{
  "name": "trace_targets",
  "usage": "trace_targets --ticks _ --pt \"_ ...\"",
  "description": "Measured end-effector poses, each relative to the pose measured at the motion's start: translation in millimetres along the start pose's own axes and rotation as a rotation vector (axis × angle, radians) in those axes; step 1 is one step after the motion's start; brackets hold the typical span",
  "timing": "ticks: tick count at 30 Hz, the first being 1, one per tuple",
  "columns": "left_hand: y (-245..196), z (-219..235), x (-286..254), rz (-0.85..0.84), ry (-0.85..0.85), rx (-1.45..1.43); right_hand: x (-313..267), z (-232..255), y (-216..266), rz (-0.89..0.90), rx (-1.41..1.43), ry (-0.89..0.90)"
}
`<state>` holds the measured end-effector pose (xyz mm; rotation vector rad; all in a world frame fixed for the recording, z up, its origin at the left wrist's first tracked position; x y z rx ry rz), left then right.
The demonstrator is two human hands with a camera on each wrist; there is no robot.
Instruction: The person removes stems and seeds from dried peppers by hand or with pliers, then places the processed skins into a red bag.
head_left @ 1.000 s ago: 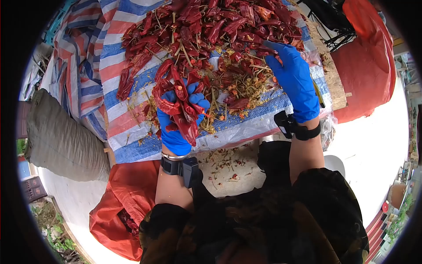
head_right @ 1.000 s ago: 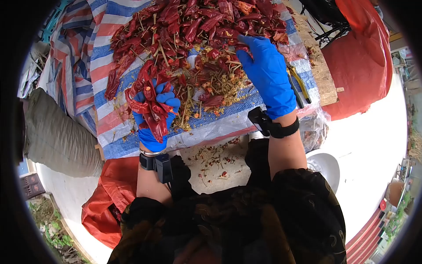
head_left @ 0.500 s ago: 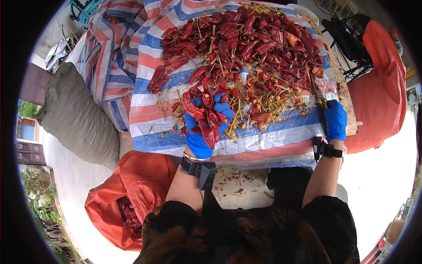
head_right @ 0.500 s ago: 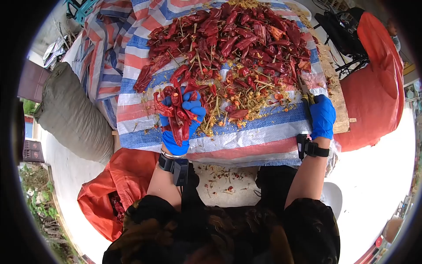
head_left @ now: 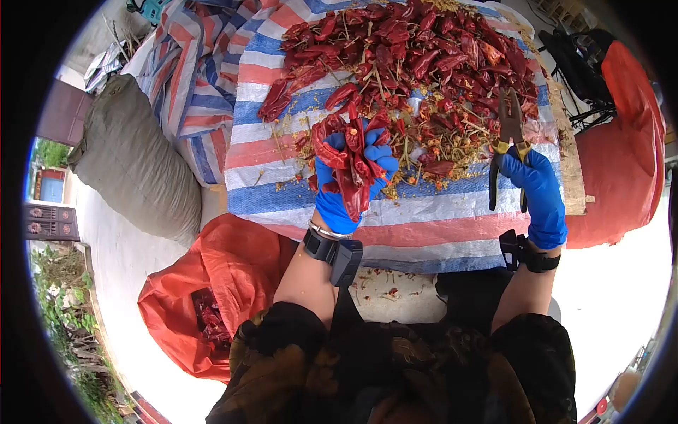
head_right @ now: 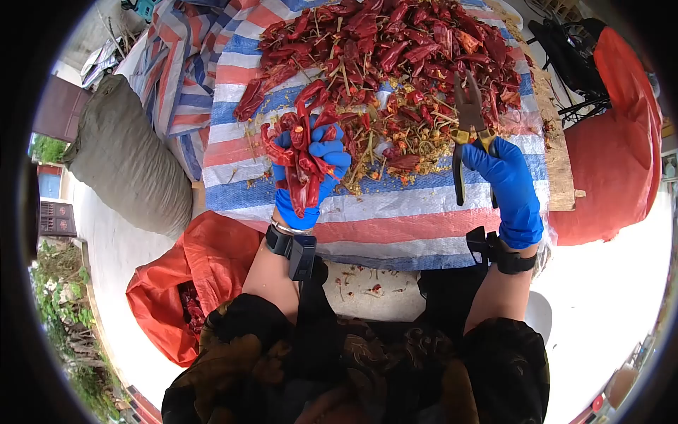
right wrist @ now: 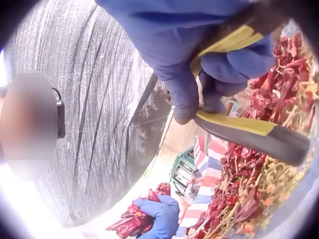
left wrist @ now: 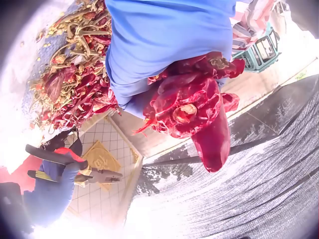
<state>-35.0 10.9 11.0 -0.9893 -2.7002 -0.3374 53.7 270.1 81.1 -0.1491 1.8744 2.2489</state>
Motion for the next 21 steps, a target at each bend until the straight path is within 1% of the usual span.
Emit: trace_targets --ticks 1,3,4,5,6,8,10,11,13,14,15,16,17,18,19,20,21 --pt "-1 -1 0 0.026 0.024 0.009 0 -7 -2 -0.007 0.004 0.014" --pt "-3 -3 -2 0.011 -0.010 0.028 0 -25 -5 -0.024 0.175 0.095" --pt "-2 -6 -2 0.009 0.003 0.009 -3 -41 3 0.021 0.173 0.105" --pt "-2 -6 -3 0.009 0.016 -0.012 -6 -51 12 0.022 0.220 0.176" --pt "-4 -6 -2 0.047 0.029 -0.013 -2 -56 2 0.086 0.341 0.285" --pt "-4 -6 -3 0.040 0.046 0.037 2 -66 -9 0.118 0.533 0.493" --pt "-4 -8 -5 0.049 0.069 0.136 -4 -86 2 0.173 0.692 0.616" --pt "-5 -8 -5 0.047 0.064 0.136 -8 -96 7 0.193 0.771 0.680" --pt "-3 -15 -2 0.065 0.048 0.165 -12 -100 3 0.132 0.931 0.754" --pt "-6 -12 -1 0.064 0.045 0.165 -11 -101 4 0.172 1.021 0.753" --pt "-7 -10 1 0.108 0.111 0.117 -11 -101 6 0.169 1.025 0.753" --pt "-8 -10 2 0.152 0.177 0.069 -11 -100 10 0.129 0.911 0.711" --pt "-10 -8 2 0.151 0.176 0.071 -10 -99 12 0.091 0.796 0.668" --pt "-10 -10 3 0.161 0.214 0.082 -6 -98 15 0.153 0.782 0.782" --pt "-11 -11 3 0.170 0.251 0.091 -7 -96 18 0.151 0.785 0.784" --pt "-14 -9 3 0.168 0.248 0.091 -8 -94 23 0.114 0.582 0.782" --pt "-19 -8 5 0.201 0.284 0.090 -8 -94 25 0.077 0.378 0.775"
Point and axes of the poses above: each hand's wrist, its own x-axis towards the middle knuckle, its own z-axis out of the back of the hand, y = z × x, the point moved 2 cm from there along x, towards the middle knuckle, and after that the axes turned 13 degrees about y, right-handed, at the moved point
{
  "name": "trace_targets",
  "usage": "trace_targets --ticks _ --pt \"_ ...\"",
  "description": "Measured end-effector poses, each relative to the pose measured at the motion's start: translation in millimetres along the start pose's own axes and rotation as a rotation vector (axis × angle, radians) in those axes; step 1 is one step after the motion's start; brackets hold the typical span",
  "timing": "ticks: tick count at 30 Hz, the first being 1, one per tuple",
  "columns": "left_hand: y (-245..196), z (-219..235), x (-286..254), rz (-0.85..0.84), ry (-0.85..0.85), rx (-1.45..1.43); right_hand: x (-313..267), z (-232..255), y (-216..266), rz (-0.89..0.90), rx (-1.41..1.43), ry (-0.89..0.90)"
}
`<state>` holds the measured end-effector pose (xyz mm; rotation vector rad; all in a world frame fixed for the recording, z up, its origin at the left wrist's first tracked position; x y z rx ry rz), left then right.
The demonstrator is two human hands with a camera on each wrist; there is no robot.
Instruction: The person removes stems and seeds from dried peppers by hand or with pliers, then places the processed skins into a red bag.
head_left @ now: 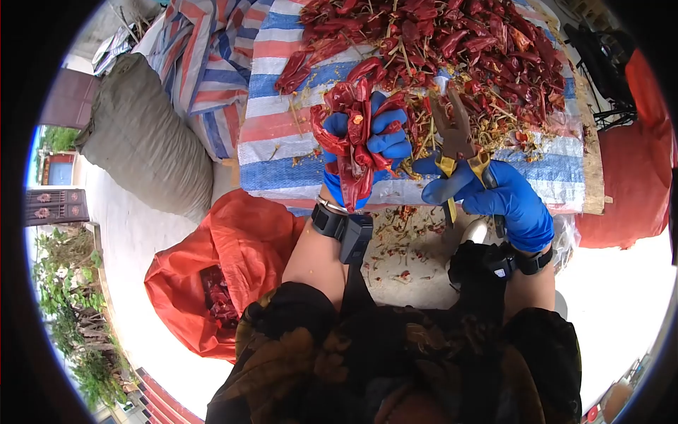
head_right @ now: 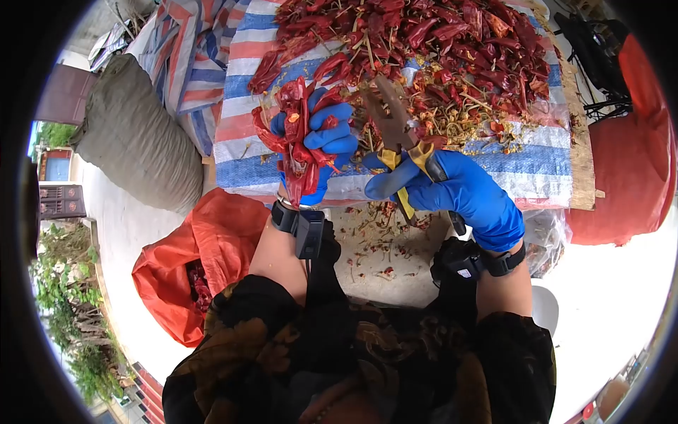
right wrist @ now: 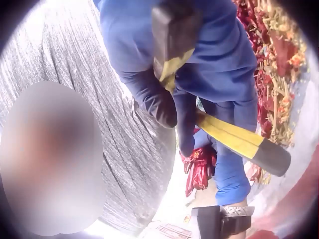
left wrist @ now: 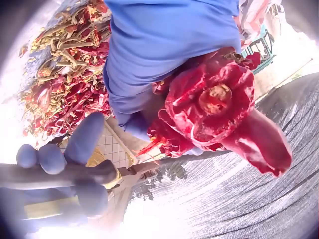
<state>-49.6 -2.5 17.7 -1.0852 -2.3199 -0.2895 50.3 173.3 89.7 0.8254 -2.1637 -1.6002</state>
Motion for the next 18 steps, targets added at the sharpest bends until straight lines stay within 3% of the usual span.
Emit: trace_targets --ticks 2,5,6,8,14,16,18 --pt "-5 5 -1 0.029 0.031 -0.005 -1 5 -9 -0.081 -0.109 0.041" --pt "-6 2 -1 0.042 0.064 0.010 0 8 -18 -0.134 -0.530 -0.093" --pt "-4 0 -2 0.005 0.010 0.020 0 9 -18 -0.134 -0.528 -0.093" --pt "-5 0 -3 -0.032 -0.046 0.030 0 12 -17 -0.102 -0.791 -0.106" --pt "-15 6 0 0.046 0.054 0.149 -1 17 -18 -0.074 -0.795 -0.118" --pt "-18 5 -3 0.030 -0.081 0.234 -1 21 -23 -0.073 -0.820 -0.123" --pt "-19 6 -5 0.029 -0.079 0.227 0 22 -20 -0.073 -0.846 -0.129"
Point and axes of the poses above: each hand's wrist, its own x-axis towards the middle knuckle, its own z-axis out of the back of the hand, y = z × x, the point moved 2 cm from there along x, towards the middle knuckle, and after that the axes turned 13 degrees about y, right-handed, at the moved point
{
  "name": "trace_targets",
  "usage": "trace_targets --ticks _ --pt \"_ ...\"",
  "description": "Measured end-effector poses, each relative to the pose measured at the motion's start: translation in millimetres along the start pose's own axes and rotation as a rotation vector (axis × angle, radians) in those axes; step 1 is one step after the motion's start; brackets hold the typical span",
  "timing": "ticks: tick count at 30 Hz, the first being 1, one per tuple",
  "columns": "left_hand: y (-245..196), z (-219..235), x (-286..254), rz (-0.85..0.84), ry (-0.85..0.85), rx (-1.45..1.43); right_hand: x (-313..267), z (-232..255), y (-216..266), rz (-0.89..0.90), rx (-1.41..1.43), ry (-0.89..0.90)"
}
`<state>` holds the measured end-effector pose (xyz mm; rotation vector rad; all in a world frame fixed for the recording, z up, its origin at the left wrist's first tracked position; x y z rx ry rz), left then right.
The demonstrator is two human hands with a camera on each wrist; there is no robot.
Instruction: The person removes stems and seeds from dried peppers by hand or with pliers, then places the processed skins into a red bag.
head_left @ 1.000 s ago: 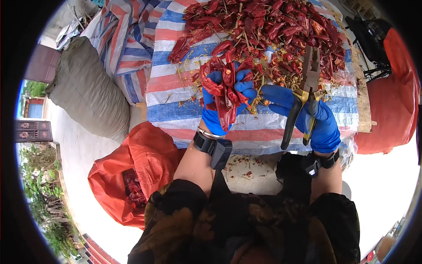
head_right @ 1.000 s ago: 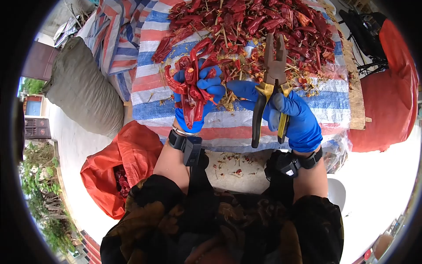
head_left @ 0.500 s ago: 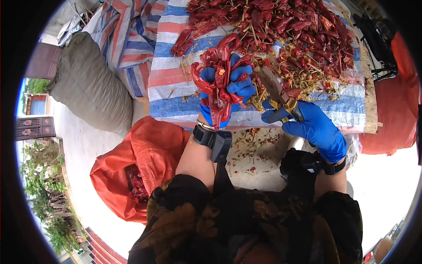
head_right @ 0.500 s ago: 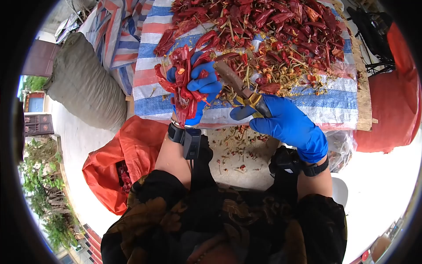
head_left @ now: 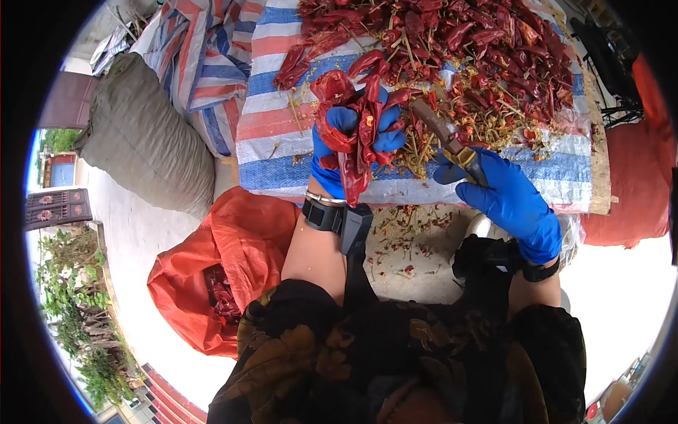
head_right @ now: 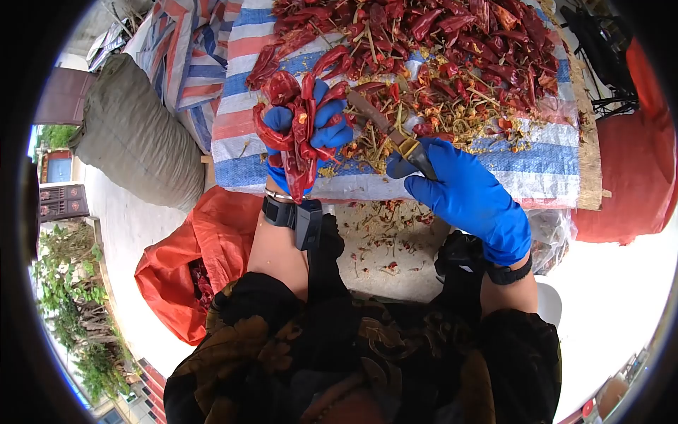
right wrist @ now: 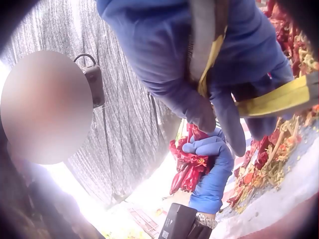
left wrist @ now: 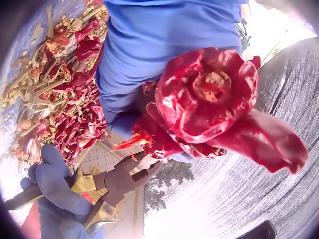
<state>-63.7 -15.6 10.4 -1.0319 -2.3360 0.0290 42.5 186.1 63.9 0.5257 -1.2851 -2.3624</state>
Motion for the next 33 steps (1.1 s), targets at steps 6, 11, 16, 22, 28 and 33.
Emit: trace_targets --ticks 6,11,16,22,28,33 --pt "-3 3 -8 -0.015 -0.043 -0.076 1 11 9 -0.171 0.090 0.146" --pt "-12 9 -19 0.056 -0.158 0.120 0 10 3 -0.175 -0.079 0.116" --pt "-10 24 -16 0.088 0.029 -0.092 5 6 1 -0.063 -0.118 -0.025" --pt "2 -1 -1 0.082 -0.459 0.283 11 11 7 -0.293 0.044 -0.083" --pt "3 0 2 -0.119 -0.487 0.248 17 8 -9 -0.330 0.227 -0.026" --pt "2 -7 -5 -0.149 -0.647 0.403 13 12 -8 -0.320 0.380 0.005"
Point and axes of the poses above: each hand's wrist, its own x-axis towards the middle knuckle, its own z-axis out of the back of the hand, y = z × x, the point moved 2 cm from there along x, towards the middle knuckle, and after that the axes turned 13 degrees about y, right-handed, at the moved point
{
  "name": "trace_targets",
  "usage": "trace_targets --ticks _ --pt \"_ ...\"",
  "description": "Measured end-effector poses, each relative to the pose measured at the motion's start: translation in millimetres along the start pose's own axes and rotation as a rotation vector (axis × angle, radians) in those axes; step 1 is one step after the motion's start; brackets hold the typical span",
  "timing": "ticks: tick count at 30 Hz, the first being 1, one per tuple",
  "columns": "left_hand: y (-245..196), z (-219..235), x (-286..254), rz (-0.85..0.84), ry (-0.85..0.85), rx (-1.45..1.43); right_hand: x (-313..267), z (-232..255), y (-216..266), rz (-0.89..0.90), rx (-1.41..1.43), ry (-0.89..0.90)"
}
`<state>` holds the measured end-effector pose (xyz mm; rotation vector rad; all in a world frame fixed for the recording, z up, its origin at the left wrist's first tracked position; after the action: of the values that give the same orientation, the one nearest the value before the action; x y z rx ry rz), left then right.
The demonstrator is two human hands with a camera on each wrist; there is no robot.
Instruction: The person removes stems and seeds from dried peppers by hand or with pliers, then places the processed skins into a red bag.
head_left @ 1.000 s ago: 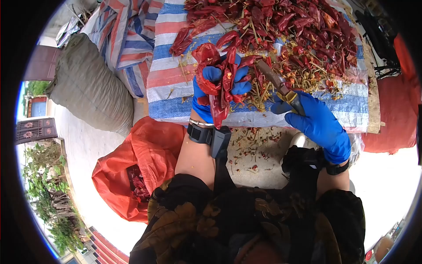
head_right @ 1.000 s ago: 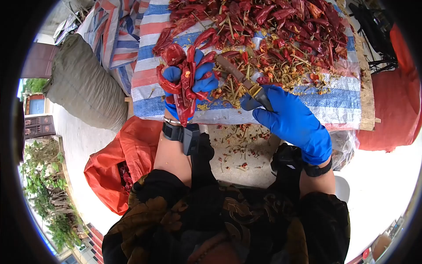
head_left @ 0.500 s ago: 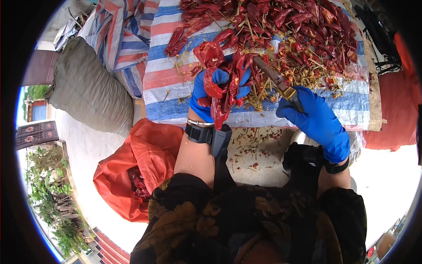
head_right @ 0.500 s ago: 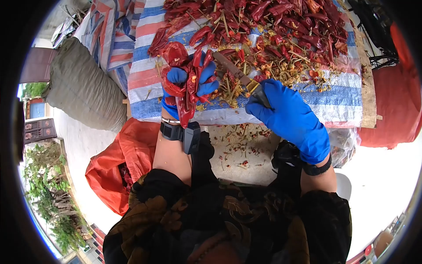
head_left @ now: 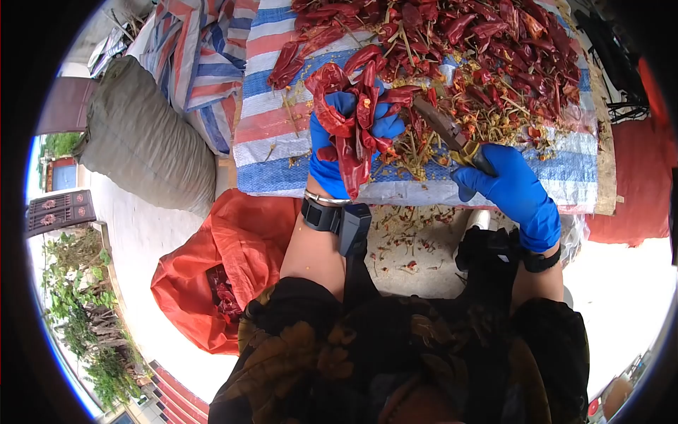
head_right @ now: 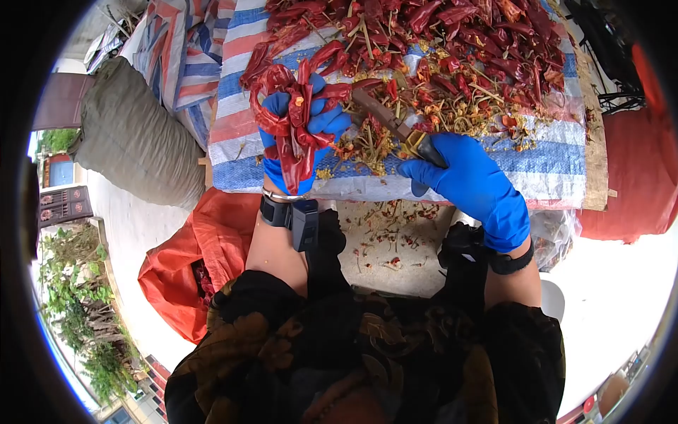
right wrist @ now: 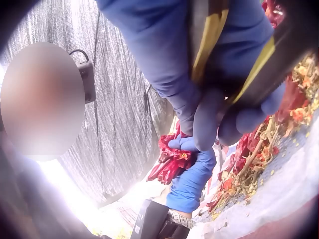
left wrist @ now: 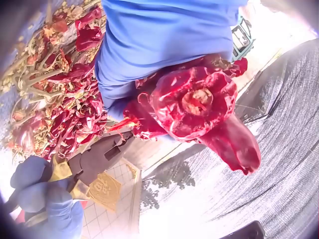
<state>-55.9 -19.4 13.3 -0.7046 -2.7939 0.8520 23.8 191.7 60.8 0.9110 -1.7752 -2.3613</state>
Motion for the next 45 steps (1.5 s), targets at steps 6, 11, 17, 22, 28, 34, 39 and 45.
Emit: trace_targets --ticks 6,11,17,22,28,34,39,45 --pt "3 24 -1 0.061 0.236 -0.203 -10 4 6 -0.019 -0.044 0.049" --pt "1 17 -2 0.212 0.285 -0.366 -17 8 -1 -0.011 -0.051 0.077" --pt "7 8 -7 0.175 0.350 -0.384 -29 15 2 -0.063 -0.145 0.106" --pt "9 -3 -14 0.210 0.254 -0.391 -38 22 -3 -0.119 -0.202 0.101" --pt "13 -7 -11 0.227 0.298 -0.466 -41 28 -5 -0.077 -0.061 0.115" --pt "16 1 -13 0.239 0.199 -0.340 -43 35 -8 -0.094 -0.023 0.151" --pt "21 13 -5 0.262 0.439 -0.449 -47 40 -12 -0.097 0.049 0.151" --pt "-28 10 28 -0.011 0.760 -0.505 -73 74 -22 0.035 0.141 -0.089"
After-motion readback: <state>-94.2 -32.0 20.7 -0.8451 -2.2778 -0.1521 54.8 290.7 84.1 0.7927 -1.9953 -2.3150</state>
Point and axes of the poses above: each hand's wrist, its own x-axis towards the middle knuckle, its own z-axis out of the back of the hand, y = z × x, the point moved 2 cm from there along x, towards the middle knuckle, and after that the axes turned 13 degrees about y, right-handed, at the moved point
